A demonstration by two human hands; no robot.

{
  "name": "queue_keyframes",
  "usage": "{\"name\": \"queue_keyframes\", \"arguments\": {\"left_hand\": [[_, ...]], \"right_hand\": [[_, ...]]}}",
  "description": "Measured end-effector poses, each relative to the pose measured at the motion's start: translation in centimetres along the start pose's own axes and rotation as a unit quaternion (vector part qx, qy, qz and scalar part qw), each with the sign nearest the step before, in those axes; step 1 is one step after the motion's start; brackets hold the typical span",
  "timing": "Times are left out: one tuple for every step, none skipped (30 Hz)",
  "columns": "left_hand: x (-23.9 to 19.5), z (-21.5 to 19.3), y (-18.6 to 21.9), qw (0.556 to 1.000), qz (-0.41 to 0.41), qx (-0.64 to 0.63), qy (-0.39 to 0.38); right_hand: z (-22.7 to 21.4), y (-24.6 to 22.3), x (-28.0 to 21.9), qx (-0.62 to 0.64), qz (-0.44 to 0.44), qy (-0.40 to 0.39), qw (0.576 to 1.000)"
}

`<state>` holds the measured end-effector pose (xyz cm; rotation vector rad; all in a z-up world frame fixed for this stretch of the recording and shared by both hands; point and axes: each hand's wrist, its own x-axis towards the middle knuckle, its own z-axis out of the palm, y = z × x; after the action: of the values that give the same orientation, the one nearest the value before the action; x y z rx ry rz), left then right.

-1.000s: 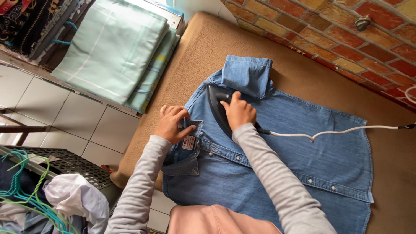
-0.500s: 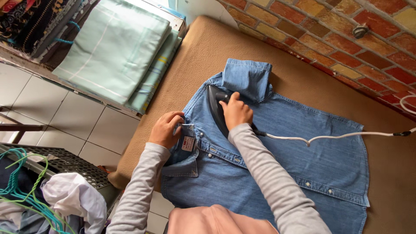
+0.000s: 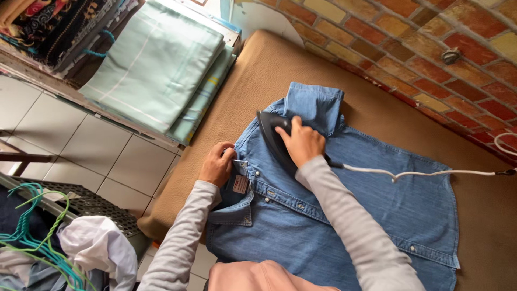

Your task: The person irons a blue denim shirt laid out on an ironing board. They smooth the fabric with one hand while moving the iron across the body, collar, and sleeves. The shirt remains on the board throughout the clip.

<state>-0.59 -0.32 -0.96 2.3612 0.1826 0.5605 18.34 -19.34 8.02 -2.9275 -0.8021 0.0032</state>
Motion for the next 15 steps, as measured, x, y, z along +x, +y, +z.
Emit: {"name": "queue_keyframes", "arguments": {"left_hand": [[-0.1, 0.2, -0.4, 1.000, -0.004, -0.006, 0.004], [-0.2, 0.4, -0.7, 1.000, -0.008, -0.012, 0.009], [-0.2, 0.6, -0.9, 1.000, -0.011, -0.018, 0.013], [-0.2, 0.7, -1.1, 1.000, -0.007, -0.011, 0.021], [-0.5, 0.9, -1.0, 1.000, -0.005, -0.006, 0.028], [-0.8, 1.0, -1.0, 0.999, -0.002, 0.000, 0.036], [-0.6, 1.0, -1.1, 0.999, 0.004, 0.000, 0.042], [-0.5, 0.9, -1.1, 0.999, 0.011, 0.001, 0.048], [-0.5, 0.8, -1.1, 0.998, 0.016, 0.000, 0.055], [-0.5, 0.7, -1.2, 0.998, 0.020, 0.003, 0.057], [-0.6, 0.7, -1.1, 0.998, 0.024, 0.003, 0.057], [-0.7, 0.8, -0.9, 0.998, 0.028, 0.003, 0.058], [-0.7, 0.7, -0.8, 0.998, 0.033, 0.004, 0.060], [-0.7, 0.6, -0.6, 0.997, 0.037, 0.004, 0.062], [-0.5, 0.5, -0.6, 0.997, 0.044, 0.005, 0.065]], "right_hand": [[0.7, -1.2, 1.2, 0.000, 0.000, 0.001, 1.000], [1.4, -2.5, 2.3, 0.000, 0.001, 0.001, 1.000], [2.1, -3.5, 3.3, 0.000, 0.001, 0.002, 1.000], [2.6, -4.4, 4.2, 0.007, -0.006, 0.005, 1.000], [3.1, -5.1, 4.7, 0.012, -0.013, 0.006, 1.000], [3.5, -5.6, 4.9, 0.018, -0.021, 0.007, 1.000], [3.5, -5.9, 5.2, 0.021, -0.031, 0.008, 0.999], [3.5, -6.1, 5.2, 0.024, -0.041, 0.009, 0.999], [3.4, -6.3, 5.0, 0.026, -0.052, 0.007, 0.998], [3.2, -6.3, 4.5, 0.026, -0.069, 0.000, 0.997], [3.0, -6.0, 3.5, 0.024, -0.085, -0.009, 0.996], [2.7, -5.7, 2.5, 0.023, -0.100, -0.018, 0.995], [2.3, -5.3, 1.4, 0.032, -0.118, -0.022, 0.992], [2.0, -4.8, 0.3, 0.042, -0.135, -0.025, 0.990], [1.5, -4.3, -0.5, 0.052, -0.152, -0.028, 0.987]]}}
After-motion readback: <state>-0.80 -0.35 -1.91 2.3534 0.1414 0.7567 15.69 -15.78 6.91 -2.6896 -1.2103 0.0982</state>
